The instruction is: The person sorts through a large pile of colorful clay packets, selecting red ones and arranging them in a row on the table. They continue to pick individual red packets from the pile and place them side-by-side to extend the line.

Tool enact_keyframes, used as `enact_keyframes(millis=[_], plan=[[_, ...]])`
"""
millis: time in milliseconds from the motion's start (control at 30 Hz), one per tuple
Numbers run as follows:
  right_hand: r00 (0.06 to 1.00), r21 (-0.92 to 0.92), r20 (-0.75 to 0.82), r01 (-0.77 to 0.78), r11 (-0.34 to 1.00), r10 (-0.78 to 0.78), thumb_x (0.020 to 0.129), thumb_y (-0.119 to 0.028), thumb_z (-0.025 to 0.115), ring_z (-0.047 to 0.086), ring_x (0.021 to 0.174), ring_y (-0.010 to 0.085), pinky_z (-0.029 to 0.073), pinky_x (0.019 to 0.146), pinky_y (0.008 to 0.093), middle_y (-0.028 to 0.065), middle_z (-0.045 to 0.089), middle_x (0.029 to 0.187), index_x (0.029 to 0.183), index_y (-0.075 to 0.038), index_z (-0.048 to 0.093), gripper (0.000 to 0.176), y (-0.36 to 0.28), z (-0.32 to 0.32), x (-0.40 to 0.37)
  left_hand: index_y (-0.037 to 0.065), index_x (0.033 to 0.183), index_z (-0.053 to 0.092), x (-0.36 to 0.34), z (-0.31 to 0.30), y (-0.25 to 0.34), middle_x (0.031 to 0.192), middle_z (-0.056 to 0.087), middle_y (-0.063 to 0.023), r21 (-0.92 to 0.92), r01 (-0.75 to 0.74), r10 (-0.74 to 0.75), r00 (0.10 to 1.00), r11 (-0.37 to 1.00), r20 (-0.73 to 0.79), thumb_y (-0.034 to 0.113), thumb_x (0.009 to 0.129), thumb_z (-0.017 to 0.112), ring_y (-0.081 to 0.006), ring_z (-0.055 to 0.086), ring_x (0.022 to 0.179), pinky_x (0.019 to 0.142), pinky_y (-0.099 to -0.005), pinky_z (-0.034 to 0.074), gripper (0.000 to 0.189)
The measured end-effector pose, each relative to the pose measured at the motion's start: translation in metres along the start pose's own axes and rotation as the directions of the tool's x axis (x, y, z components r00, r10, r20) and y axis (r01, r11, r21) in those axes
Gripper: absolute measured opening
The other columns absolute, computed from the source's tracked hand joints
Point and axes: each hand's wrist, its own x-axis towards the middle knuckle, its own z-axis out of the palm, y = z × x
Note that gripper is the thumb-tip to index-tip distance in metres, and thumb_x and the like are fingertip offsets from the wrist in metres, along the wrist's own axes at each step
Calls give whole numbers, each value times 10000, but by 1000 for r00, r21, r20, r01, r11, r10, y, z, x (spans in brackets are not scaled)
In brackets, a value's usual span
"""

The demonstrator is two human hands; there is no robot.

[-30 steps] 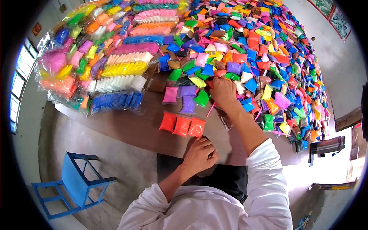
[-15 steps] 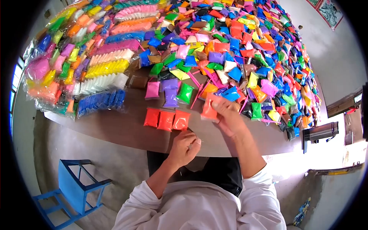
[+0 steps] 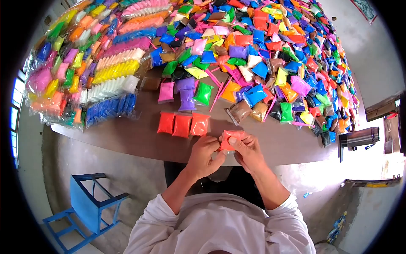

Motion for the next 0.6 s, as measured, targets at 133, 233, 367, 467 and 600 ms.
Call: enact_keyframes(millis=[133,233,367,467,600], plan=[[999,-83,28,-42,996,45,1005,-175,674,644,894,94,517,803,264,40,726,992,1124,17,726,232,-6,-1,-6,28,871,670,1,-1,3,757,586,-123,35,-6,5,1000,999,30,158,812,696,-327,551,729,722,-412,446,145],[997,-116,12,71,991,-70,1009,-186,672,631,886,82,513,800,257,33,721,972,1122,27,725,247,13,-3,-4,14,835,651,3,-2,5,758,584,-114,18,-30,29,999,999,44,80,753,683,-303,558,749,732,-382,444,111],[996,-173,31,83,981,-79,1026,-217,650,620,869,73,504,781,253,30,718,973,1117,27,726,272,12,-2,-6,12,858,653,2,-3,3,780,601,-115,38,-35,32,995,999,91,92,775,677,-307,568,762,739,-387,445,117],[1000,-206,-7,5,979,-6,1043,-255,622,603,845,67,488,746,242,20,711,951,1101,17,733,299,2,2,-9,36,927,697,5,-3,7,822,648,-125,12,-55,54,998,998,34,157,839,686,-319,577,758,733,-411,444,150],[999,-185,-31,30,982,-37,1046,-295,604,661,854,154,540,754,298,106,725,1000,1112,50,703,365,22,-13,-5,34,961,691,5,-2,10,854,651,-127,83,-80,72,992,993,104,209,906,645,-328,574,785,769,-416,430,189]])
